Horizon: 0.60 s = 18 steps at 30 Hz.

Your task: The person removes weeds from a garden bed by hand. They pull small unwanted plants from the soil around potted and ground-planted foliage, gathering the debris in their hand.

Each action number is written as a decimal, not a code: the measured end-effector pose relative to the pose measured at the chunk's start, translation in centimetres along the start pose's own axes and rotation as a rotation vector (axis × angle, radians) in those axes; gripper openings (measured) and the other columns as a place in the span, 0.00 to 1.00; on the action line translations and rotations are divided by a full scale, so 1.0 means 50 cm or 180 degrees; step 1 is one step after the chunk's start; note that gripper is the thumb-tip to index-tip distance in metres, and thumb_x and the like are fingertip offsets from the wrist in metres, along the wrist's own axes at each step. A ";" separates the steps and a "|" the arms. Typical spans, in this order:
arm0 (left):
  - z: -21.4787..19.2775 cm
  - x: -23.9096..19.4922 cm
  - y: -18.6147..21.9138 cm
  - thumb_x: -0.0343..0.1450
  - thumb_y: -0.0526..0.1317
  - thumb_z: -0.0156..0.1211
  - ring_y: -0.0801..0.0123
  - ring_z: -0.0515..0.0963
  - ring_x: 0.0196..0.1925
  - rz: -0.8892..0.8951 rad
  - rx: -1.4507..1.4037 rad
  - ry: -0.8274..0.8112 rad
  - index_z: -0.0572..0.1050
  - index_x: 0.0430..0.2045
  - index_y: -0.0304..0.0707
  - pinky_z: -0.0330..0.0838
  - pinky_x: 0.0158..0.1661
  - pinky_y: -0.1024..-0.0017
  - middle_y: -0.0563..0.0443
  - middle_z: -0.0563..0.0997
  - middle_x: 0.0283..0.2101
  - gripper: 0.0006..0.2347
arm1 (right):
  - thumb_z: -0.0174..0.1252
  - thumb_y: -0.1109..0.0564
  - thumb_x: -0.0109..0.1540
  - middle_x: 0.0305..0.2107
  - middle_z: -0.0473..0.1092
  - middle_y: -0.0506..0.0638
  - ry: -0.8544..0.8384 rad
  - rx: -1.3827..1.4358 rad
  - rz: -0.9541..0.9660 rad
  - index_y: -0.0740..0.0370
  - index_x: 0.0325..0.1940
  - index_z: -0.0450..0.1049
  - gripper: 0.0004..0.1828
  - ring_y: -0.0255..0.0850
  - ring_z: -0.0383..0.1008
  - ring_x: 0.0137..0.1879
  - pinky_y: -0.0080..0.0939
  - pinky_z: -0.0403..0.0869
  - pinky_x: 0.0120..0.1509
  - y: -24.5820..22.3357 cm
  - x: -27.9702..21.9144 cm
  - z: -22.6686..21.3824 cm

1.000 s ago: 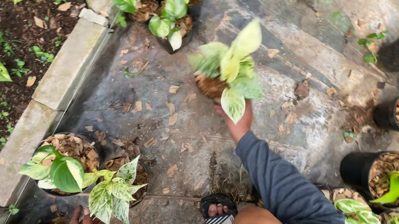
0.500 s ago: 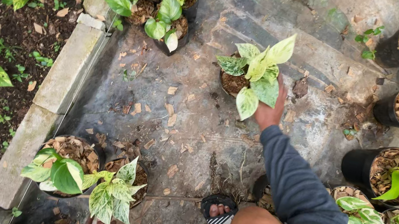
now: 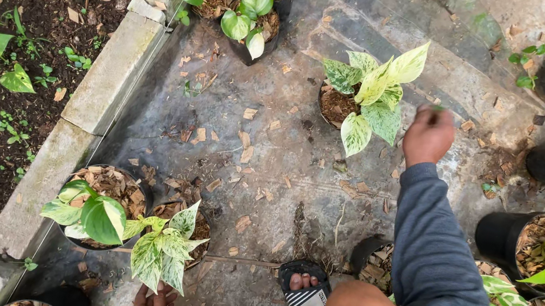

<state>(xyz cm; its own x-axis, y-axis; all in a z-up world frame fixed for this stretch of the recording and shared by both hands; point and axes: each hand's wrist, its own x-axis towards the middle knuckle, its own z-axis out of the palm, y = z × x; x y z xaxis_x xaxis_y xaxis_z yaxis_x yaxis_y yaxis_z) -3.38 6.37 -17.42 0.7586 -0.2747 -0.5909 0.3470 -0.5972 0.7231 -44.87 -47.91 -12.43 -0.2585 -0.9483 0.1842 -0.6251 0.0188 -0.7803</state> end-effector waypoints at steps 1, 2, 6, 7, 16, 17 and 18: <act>0.003 0.001 0.001 0.76 0.45 0.57 0.57 0.85 0.41 -0.0053 0.0074 0.0051 0.55 0.69 0.27 0.77 0.42 0.63 0.36 0.84 0.43 0.29 | 0.59 0.64 0.63 0.47 0.75 0.63 -0.0141 -0.1161 -0.0538 0.63 0.49 0.79 0.10 0.53 0.75 0.53 0.53 0.75 0.60 -0.008 0.003 -0.016; 0.008 0.001 0.002 0.76 0.45 0.57 0.57 0.84 0.41 -0.0106 0.0149 0.0102 0.56 0.69 0.26 0.77 0.42 0.63 0.35 0.84 0.43 0.29 | 0.56 0.66 0.62 0.47 0.74 0.63 -0.0498 -0.0972 -0.0362 0.62 0.55 0.76 0.16 0.52 0.76 0.52 0.52 0.75 0.57 -0.016 0.008 -0.020; 0.015 -0.016 0.004 0.74 0.42 0.55 0.57 0.85 0.38 0.0072 -0.0257 -0.0117 0.59 0.68 0.29 0.80 0.40 0.63 0.37 0.83 0.41 0.26 | 0.56 0.63 0.65 0.44 0.78 0.57 -0.2123 0.1467 0.1547 0.60 0.63 0.65 0.22 0.45 0.83 0.43 0.41 0.84 0.49 -0.043 -0.004 0.030; 0.020 -0.016 0.008 0.74 0.41 0.55 0.57 0.85 0.38 0.0063 -0.0204 -0.0113 0.60 0.67 0.29 0.80 0.40 0.63 0.37 0.83 0.41 0.26 | 0.54 0.63 0.65 0.45 0.77 0.57 -0.2200 0.1190 0.0857 0.63 0.62 0.67 0.19 0.44 0.82 0.45 0.41 0.83 0.48 -0.049 -0.013 0.046; 0.013 0.031 0.037 0.73 0.41 0.54 0.51 0.84 0.37 -0.0329 0.0350 -0.0233 0.52 0.72 0.41 0.78 0.35 0.58 0.32 0.81 0.44 0.30 | 0.40 0.54 0.72 0.38 0.79 0.55 -0.0486 0.2378 0.1781 0.65 0.59 0.67 0.17 0.40 0.81 0.31 0.39 0.79 0.32 -0.052 -0.030 0.060; 0.010 0.029 0.043 0.73 0.41 0.54 0.49 0.84 0.37 -0.0393 0.0451 -0.0239 0.51 0.72 0.42 0.78 0.34 0.56 0.31 0.80 0.44 0.30 | 0.40 0.55 0.72 0.35 0.78 0.58 -0.0131 0.2471 0.1795 0.68 0.59 0.66 0.17 0.41 0.80 0.30 0.41 0.79 0.32 -0.025 -0.003 0.043; 0.006 0.027 0.047 0.74 0.41 0.53 0.49 0.84 0.37 -0.0422 0.0373 -0.0275 0.54 0.72 0.40 0.76 0.34 0.58 0.30 0.81 0.44 0.29 | 0.40 0.57 0.72 0.33 0.77 0.60 0.0227 0.2558 0.1803 0.71 0.59 0.66 0.18 0.43 0.80 0.29 0.43 0.80 0.31 0.009 0.025 0.024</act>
<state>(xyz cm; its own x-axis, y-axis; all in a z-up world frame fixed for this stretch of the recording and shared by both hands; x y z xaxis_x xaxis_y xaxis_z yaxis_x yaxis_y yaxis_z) -1.71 4.35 -16.62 0.6585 -0.2483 -0.7104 0.3705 -0.7147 0.5932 -44.57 -49.49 -13.27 -0.4255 -0.8438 -0.3272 0.2845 0.2185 -0.9335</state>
